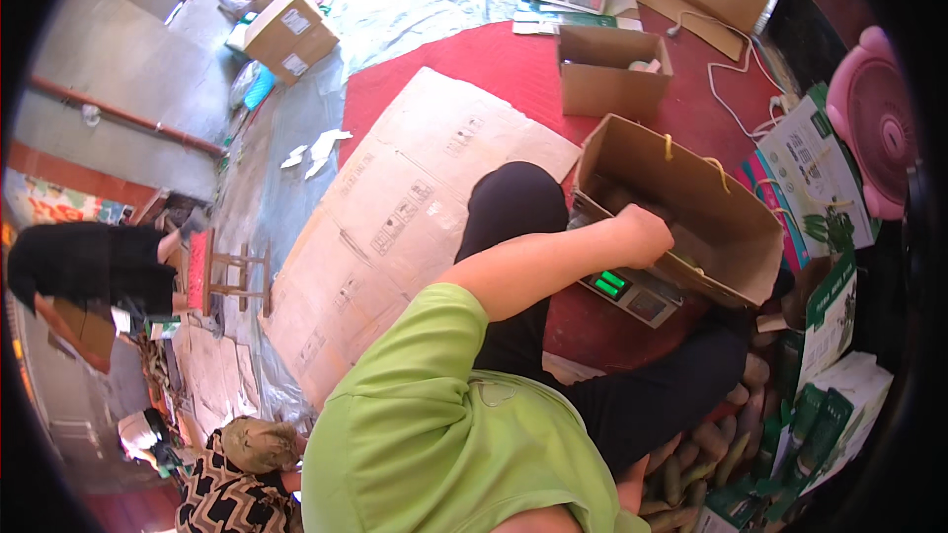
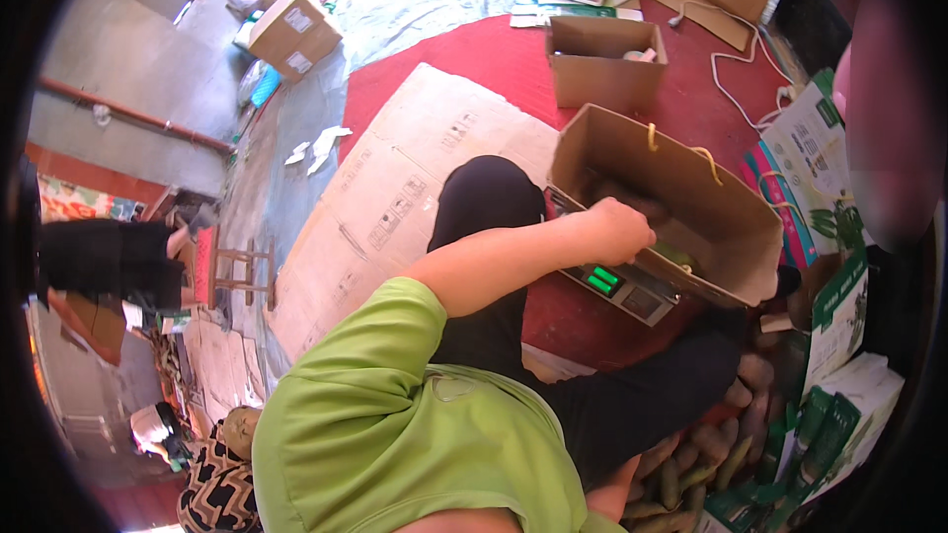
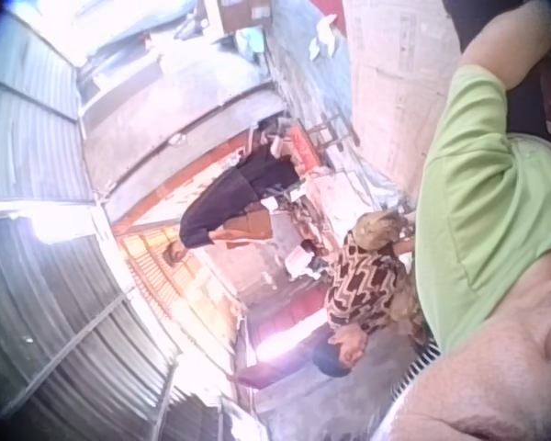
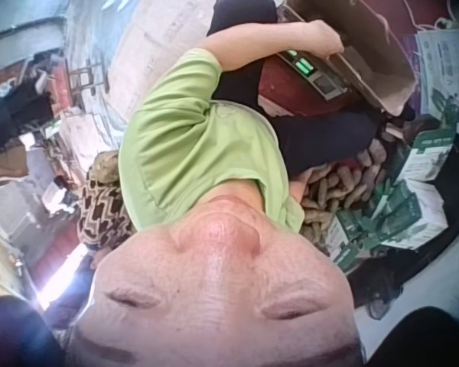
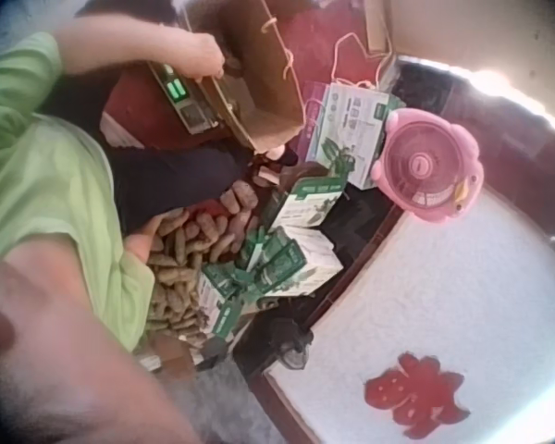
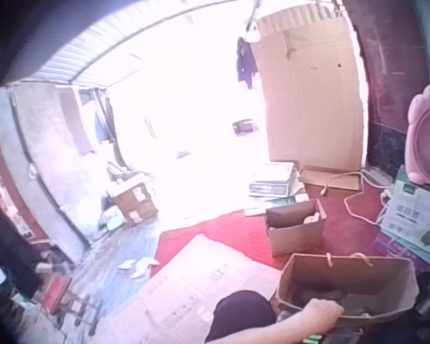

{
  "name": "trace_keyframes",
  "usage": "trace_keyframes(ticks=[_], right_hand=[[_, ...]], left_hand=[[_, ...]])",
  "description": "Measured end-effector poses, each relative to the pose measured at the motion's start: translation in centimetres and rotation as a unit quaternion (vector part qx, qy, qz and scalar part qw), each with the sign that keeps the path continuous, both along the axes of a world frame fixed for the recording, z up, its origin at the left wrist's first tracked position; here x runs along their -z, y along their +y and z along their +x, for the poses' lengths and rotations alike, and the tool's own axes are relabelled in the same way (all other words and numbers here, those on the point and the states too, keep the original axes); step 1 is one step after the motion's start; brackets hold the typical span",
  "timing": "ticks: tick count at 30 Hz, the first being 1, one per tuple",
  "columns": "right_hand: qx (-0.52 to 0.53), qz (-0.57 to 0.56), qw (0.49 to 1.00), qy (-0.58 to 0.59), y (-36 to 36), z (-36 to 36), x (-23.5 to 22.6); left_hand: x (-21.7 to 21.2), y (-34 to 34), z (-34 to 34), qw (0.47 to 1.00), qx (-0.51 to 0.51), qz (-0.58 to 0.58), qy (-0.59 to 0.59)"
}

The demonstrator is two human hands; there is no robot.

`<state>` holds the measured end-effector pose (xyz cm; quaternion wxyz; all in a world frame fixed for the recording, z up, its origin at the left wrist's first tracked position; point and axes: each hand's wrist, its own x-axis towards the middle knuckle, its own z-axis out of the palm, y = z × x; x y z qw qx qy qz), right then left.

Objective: Sort, weigh, and pack green produce into boxes for shipping.

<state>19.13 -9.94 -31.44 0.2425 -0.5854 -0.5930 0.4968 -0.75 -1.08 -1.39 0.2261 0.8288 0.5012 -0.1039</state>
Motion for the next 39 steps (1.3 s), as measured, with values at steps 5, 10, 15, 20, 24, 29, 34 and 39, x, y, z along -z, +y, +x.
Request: trace_keyframes(ticks=[5, 10, 15, 20, 24, 29, 34, 39], right_hand=[[0.128, -0.032, 0.987, -0.089, -3.7, 7.7, -0.9], [0.329, -0.12, 0.915, -0.2, -18.1, 19.1, -0.9], [0.318, -0.184, 0.901, -0.23, -18.6, 17.4, -1.1], [0.315, -0.216, 0.881, -0.278, -17.5, 15.3, -6.6], [0.32, -0.198, 0.883, -0.279, -18.0, 15.5, -5.9], [0.283, -0.083, 0.914, -0.28, -18.3, 14.6, -6.6], [0.25, -0.086, 0.912, -0.314, -18.2, 14.6, -7.5], [0.308, -0.074, 0.893, -0.32, -20.4, 16.9, -6.9]], left_hand=[[0.8, 0.9, -0.4, 1.0, 0.026, 0.0, -0.007], [-0.7, 0.2, -1.0, 0.994, -0.013, 0.037, -0.098], [-1.8, -0.1, 0.0, 0.997, -0.005, 0.017, -0.08], [-1.4, 0.0, 0.9, 0.995, 0.003, 0.002, -0.095], [-0.8, 0.5, 0.6, 0.995, -0.001, -0.008, -0.102], [-0.8, 0.4, 1.1, 0.996, -0.008, -0.008, -0.089], [-0.4, 0.7, 0.8, 0.996, 0.008, -0.004, -0.085], [-0.1, 0.7, 0.8, 0.997, 0.0, -0.011, -0.076]])
